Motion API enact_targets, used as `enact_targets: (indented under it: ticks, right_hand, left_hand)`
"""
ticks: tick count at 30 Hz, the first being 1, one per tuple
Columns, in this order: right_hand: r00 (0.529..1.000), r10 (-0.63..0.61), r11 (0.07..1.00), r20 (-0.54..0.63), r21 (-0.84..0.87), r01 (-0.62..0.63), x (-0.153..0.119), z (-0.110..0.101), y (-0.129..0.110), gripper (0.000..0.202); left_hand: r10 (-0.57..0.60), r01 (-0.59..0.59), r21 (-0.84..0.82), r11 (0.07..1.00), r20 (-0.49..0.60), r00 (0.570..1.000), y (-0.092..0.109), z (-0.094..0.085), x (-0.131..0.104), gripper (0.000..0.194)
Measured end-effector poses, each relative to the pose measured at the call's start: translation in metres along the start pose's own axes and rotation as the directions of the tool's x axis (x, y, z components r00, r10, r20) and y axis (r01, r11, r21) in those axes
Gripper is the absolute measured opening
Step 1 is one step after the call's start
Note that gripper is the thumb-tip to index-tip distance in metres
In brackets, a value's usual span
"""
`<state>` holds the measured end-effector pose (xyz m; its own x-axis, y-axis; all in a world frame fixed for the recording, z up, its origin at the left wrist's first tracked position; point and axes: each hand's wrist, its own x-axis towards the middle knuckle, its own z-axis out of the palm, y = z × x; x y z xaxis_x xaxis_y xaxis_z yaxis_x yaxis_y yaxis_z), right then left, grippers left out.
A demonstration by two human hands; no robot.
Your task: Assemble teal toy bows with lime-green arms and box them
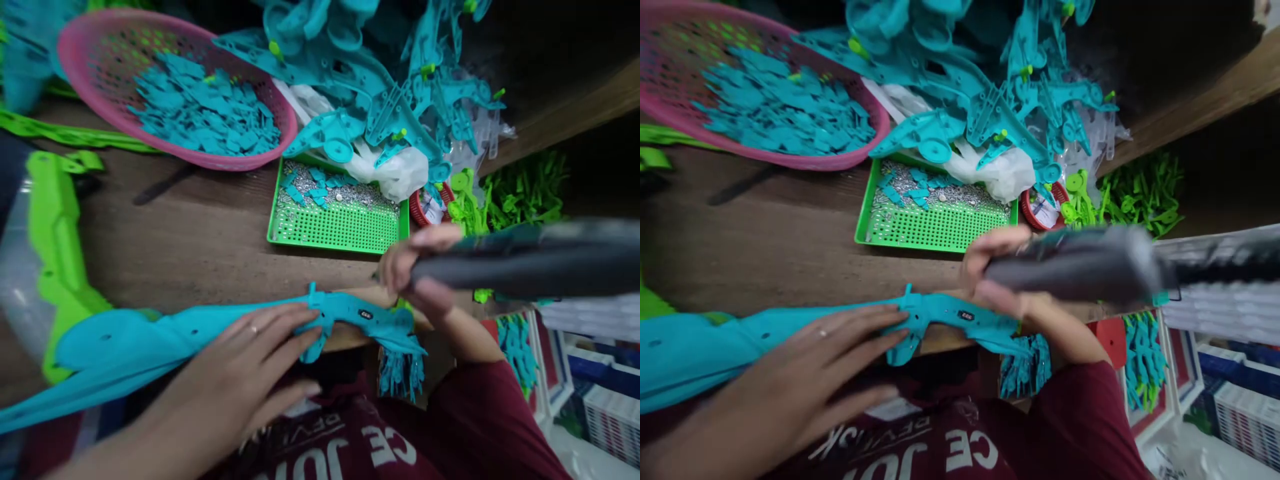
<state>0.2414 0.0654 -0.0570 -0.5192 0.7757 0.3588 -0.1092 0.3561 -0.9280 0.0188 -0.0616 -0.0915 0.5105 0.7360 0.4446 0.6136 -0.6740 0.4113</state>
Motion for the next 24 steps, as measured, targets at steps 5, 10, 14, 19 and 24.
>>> enact_targets:
  ticks: [5, 10, 14, 19, 24]
  right_hand:
    - [0.872, -0.207, 0.978, -0.443, -0.129, 0.167, 0.078, -0.017, 0.032, 0.047]
    - [0.910, -0.158, 0.987, -0.383, -0.070, 0.142, 0.088, -0.021, 0.057, 0.048]
    - [0.935, -0.118, 0.993, -0.334, -0.062, 0.103, 0.084, -0.023, 0.068, 0.039]
    - [0.947, -0.101, 0.995, -0.305, -0.040, 0.093, 0.088, -0.020, 0.082, 0.045]
    - [0.959, -0.104, 0.992, -0.264, -0.099, 0.080, 0.089, -0.020, 0.089, 0.049]
  left_hand:
    - [-0.129, -0.032, 0.422, 0.906, 0.349, 0.928, -0.067, -0.019, 0.104, 0.038]
    - [-0.053, -0.219, 0.460, 0.861, 0.508, 0.860, -0.115, -0.004, 0.152, 0.035]
    - [-0.121, -0.140, 0.503, 0.853, 0.452, 0.884, -0.118, -0.008, 0.137, 0.034]
    - [-0.198, 0.151, 0.247, 0.957, 0.177, 0.964, -0.116, -0.020, 0.121, 0.033]
    - [-0.484, 0.485, -0.040, 0.873, 0.036, 0.874, -0.095, -0.032, 0.117, 0.025]
